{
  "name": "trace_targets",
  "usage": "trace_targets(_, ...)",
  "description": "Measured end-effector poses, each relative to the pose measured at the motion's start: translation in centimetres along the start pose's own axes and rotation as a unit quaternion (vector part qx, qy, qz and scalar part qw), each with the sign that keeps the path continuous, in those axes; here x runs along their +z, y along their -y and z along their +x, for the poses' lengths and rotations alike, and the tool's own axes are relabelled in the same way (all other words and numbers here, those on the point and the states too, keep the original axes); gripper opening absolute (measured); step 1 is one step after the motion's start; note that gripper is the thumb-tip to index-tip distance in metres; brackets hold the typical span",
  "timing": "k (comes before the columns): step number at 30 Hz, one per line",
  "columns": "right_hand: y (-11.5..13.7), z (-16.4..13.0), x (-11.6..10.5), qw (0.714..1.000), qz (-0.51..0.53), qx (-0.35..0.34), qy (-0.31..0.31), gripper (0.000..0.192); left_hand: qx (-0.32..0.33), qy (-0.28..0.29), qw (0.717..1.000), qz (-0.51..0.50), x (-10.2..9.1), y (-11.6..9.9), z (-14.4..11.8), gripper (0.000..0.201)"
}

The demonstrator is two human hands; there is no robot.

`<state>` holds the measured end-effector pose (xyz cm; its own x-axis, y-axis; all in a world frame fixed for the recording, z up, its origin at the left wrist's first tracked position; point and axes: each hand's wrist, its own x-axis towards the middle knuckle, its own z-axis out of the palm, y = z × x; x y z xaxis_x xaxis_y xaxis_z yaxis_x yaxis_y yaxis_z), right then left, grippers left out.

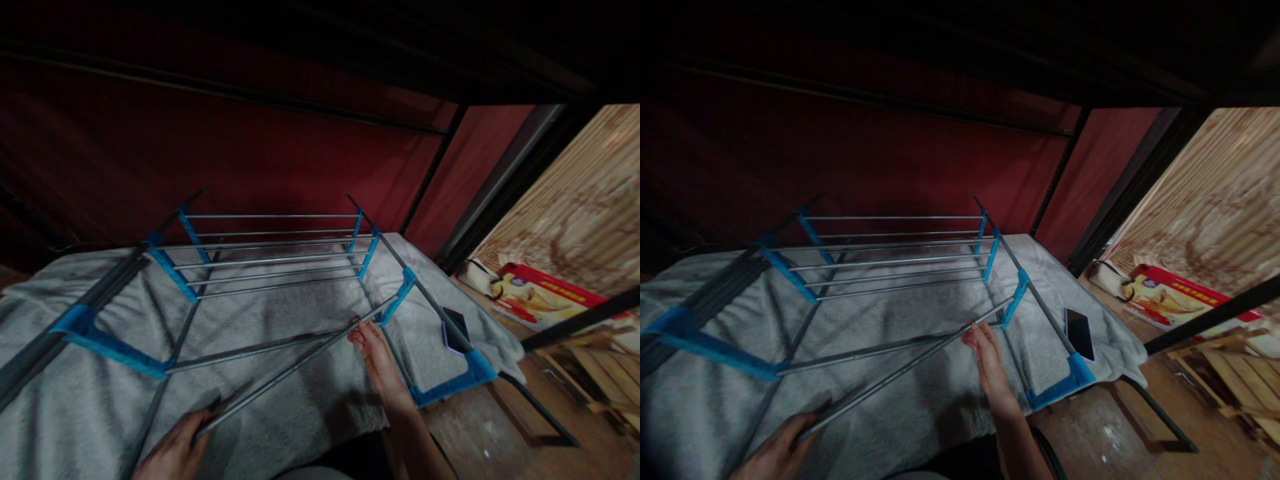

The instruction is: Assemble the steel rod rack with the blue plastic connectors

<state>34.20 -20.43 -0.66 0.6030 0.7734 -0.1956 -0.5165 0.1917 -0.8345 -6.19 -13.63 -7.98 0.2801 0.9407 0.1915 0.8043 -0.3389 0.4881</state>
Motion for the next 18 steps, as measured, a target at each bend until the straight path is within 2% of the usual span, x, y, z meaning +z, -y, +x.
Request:
trace_targets(5,2.0,0.5,1.5,1.000,0.014,-0.020,0.001,0.029,0.124,-0.063,0.990,0.004,-0.7,-0.5,1.1,0.033)
trace_targets(10,3.4,0.5,2.4,0.999,0.015,-0.036,0.015,0.024,0.164,-0.109,0.980,0.039,-1.5,-1.6,2.1,0.043)
trace_targets(14,3.8,0.6,2.7,0.999,0.017,-0.041,0.023,0.023,0.173,-0.122,0.976,0.051,-2.0,-2.0,2.8,0.046)
trace_targets(18,3.9,0.7,2.8,0.999,0.027,-0.037,0.015,0.022,0.125,-0.091,0.986,0.064,-3.1,-3.0,3.5,0.043)
